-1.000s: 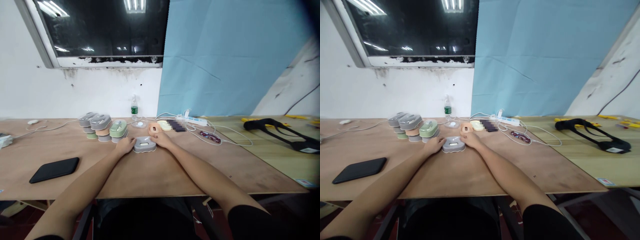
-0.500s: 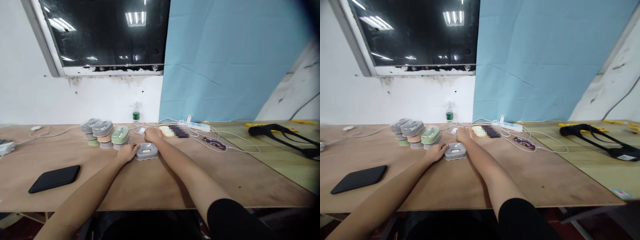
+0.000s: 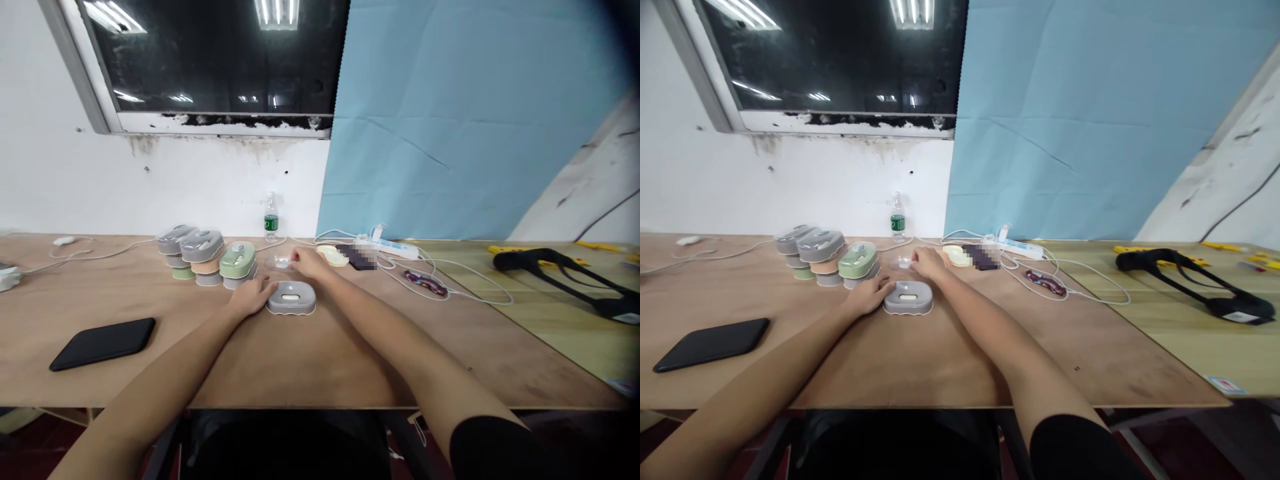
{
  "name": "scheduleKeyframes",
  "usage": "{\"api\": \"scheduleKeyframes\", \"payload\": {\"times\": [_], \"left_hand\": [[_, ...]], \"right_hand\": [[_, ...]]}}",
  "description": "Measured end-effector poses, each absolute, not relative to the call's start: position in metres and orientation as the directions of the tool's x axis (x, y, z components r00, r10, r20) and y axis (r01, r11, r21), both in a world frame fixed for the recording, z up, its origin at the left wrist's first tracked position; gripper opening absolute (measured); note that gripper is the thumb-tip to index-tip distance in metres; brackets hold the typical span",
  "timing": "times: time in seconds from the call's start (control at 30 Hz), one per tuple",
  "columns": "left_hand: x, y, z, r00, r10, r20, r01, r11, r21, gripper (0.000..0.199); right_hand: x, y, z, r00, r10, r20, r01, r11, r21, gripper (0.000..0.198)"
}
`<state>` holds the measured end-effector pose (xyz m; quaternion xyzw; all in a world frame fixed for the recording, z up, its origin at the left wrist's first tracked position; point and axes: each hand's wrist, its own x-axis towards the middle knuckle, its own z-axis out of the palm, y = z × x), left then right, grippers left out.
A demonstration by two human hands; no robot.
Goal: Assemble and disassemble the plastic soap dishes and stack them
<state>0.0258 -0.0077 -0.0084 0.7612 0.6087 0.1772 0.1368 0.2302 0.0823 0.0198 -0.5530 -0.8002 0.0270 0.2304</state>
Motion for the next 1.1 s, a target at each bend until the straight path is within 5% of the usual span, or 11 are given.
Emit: {"api": "scheduleKeyframes", "payload": {"times": [0.13, 0.27, 0.4, 0.57, 0.7, 1.1], "left_hand": [[0.026, -0.010, -0.006, 0.172, 0.978, 0.114, 0.857, -0.206, 0.473, 0.074], [0.023, -0.011, -0.001, 0.169, 0.971, 0.171, 0.829, -0.233, 0.508, 0.076], [0.018, -0.016, 0.009, 0.209, 0.912, 0.353, 0.767, -0.377, 0.520, 0.080], [0.023, -0.027, 0.018, 0.272, 0.822, 0.501, 0.734, -0.514, 0.445, 0.060], [0.028, -0.030, 0.020, 0.232, 0.853, 0.467, 0.743, -0.465, 0.481, 0.064], [0.036, -0.019, 0.003, 0.233, 0.929, 0.289, 0.670, -0.368, 0.645, 0.062]], "right_hand": [[0.238, 0.063, 0.025, -0.218, 0.782, 0.584, 0.727, 0.529, -0.437, 0.016], [0.252, 0.030, 0.025, -0.213, 0.766, 0.607, 0.515, 0.615, -0.596, 0.025], [0.264, 0.005, 0.012, -0.254, 0.736, 0.628, 0.399, 0.671, -0.625, 0.033], [0.267, -0.004, -0.001, -0.158, 0.721, 0.675, 0.402, 0.671, -0.623, 0.039], [0.263, -0.002, -0.003, -0.077, 0.719, 0.690, 0.422, 0.651, -0.631, 0.040], [0.271, 0.011, -0.013, -0.209, 0.843, 0.496, 0.533, 0.524, -0.664, 0.038]]}}
